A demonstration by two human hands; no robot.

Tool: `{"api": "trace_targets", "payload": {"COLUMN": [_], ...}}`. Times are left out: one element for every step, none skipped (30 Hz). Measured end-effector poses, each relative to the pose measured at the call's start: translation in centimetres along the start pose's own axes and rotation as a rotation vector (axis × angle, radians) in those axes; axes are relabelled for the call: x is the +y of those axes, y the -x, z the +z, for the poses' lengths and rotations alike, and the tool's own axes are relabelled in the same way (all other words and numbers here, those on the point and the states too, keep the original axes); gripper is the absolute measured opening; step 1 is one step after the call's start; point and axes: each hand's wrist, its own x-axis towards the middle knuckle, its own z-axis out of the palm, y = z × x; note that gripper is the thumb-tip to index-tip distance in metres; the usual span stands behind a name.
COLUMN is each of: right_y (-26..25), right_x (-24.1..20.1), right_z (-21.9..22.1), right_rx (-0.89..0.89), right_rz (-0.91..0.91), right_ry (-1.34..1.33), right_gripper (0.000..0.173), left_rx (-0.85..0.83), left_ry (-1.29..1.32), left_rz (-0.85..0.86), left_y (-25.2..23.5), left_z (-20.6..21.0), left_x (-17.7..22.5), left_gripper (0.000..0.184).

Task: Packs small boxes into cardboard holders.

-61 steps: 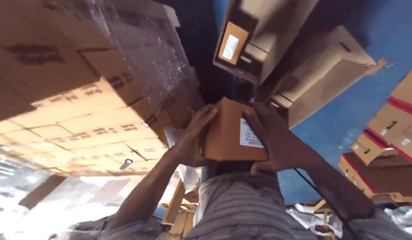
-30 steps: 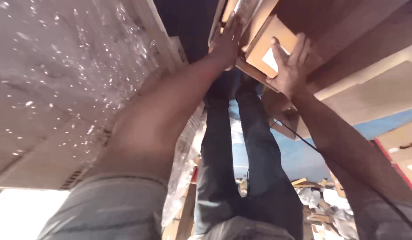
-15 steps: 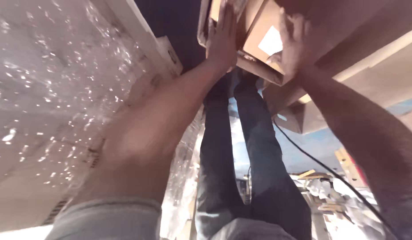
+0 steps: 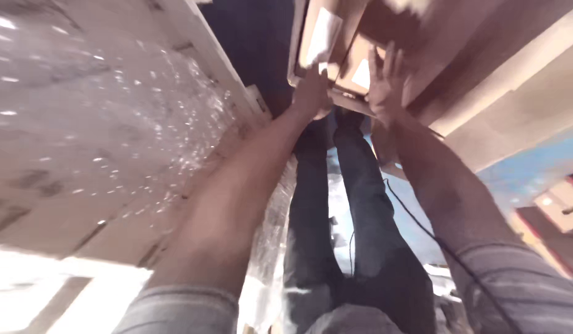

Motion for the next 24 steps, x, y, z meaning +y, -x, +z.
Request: {"api": "trace_targets", "payload": {"right_y": [1.3, 3.6, 6.2, 9.0, 12.1, 15.3, 19.0, 22.8, 26.8, 30.5, 34.2, 37.8, 40.9, 43.5, 46.2, 48.3, 49.6, 50.2, 49.8, 48.9, 47.9, 46.5, 44.7, 42.7], "right_x": [-0.8, -1.6, -1.7, -1.2, -0.3, 0.9, 1.9, 2.9, 3.9, 5.5, 7.3, 9.1, 10.7, 12.3, 13.6, 14.8, 15.5, 15.4, 15.0, 14.3, 13.2, 11.8, 10.2, 8.1], "right_z": [-1.0, -2.2, -3.2, -4.2, -4.9, -5.7, -6.9, -9.0, -11.4, -13.0, -14.2, -15.4, -16.6, -17.9, -19.1, -20.1, -21.3, -22.6, -24.0, -25.5, -27.2, -28.9, -30.6, -32.3], "right_rx": [-0.025, -0.066, -0.081, -0.101, -0.102, -0.148, -0.213, -0.339, -0.473, -0.568, -0.62, -0.633, -0.614, -0.578, -0.536, -0.471, -0.406, -0.357, -0.313, -0.278, -0.263, -0.241, -0.207, -0.164], "right_rz": [0.058, 0.128, 0.183, 0.216, 0.226, 0.208, 0.194, 0.234, 0.296, 0.348, 0.403, 0.452, 0.505, 0.564, 0.632, 0.693, 0.744, 0.786, 0.796, 0.769, 0.717, 0.643, 0.567, 0.49], "right_ry": [-0.112, -0.225, -0.334, -0.415, -0.447, -0.49, -0.567, -0.631, -0.662, -0.641, -0.618, -0.607, -0.605, -0.617, -0.641, -0.674, -0.727, -0.776, -0.795, -0.78, -0.748, -0.692, -0.659, -0.683], "right_gripper": [0.106, 0.107, 0.105, 0.098, 0.089, 0.081, 0.075, 0.074, 0.071, 0.063, 0.059, 0.058, 0.057, 0.056, 0.054, 0.051, 0.05, 0.05, 0.049, 0.048, 0.047, 0.046, 0.046, 0.046], "left_rx": [0.011, 0.0, -0.008, -0.013, -0.043, -0.084, -0.104, -0.097, -0.088, -0.069, -0.053, -0.036, -0.008, 0.046, 0.131, 0.253, 0.384, 0.527, 0.698, 0.882, 1.056, 1.232, 1.4, 1.555], "left_ry": [0.029, 0.068, 0.111, 0.158, 0.197, 0.237, 0.277, 0.334, 0.41, 0.488, 0.548, 0.61, 0.662, 0.71, 0.778, 0.858, 0.959, 1.061, 1.149, 1.223, 1.276, 1.309, 1.326, 1.34], "left_rz": [-0.016, -0.045, -0.066, -0.081, -0.104, -0.133, -0.164, -0.204, -0.232, -0.231, -0.226, -0.234, -0.241, -0.242, -0.233, -0.219, -0.21, -0.206, -0.184, -0.151, -0.125, -0.113, -0.126, -0.158], "left_y": [2.3, 5.2, 8.2, 11.3, 14.7, 17.9, 21.3, 24.9, 28.9, 32.6, 36.2, 39.7, 42.8, 45.5, 48.4, 50.8, 52.8, 54.9, 56.4, 57.6, 58.9, 60.1, 61.2, 62.2], "left_z": [0.1, 0.3, 0.1, -0.3, -0.8, -0.8, -0.3, 0.5, 1.2, 1.2, 1.1, 1.2, 1.2, 1.1, 1.2, 1.3, 1.1, 0.6, -0.1, -0.9, -1.8, -3.0, -4.5, -6.3], "left_x": [0.1, 0.4, 1.0, 1.8, 2.7, 3.2, 3.4, 3.5, 3.9, 4.4, 5.0, 5.6, 6.1, 6.9, 7.7, 8.5, 9.1, 9.4, 9.2, 8.9, 8.4, 7.6, 6.6, 5.2], "left_gripper": [0.076, 0.072, 0.067, 0.064, 0.061, 0.059, 0.057, 0.054, 0.051, 0.049, 0.049, 0.049, 0.049, 0.048, 0.048, 0.048, 0.048, 0.047, 0.046, 0.046, 0.046, 0.047, 0.049, 0.052]}}
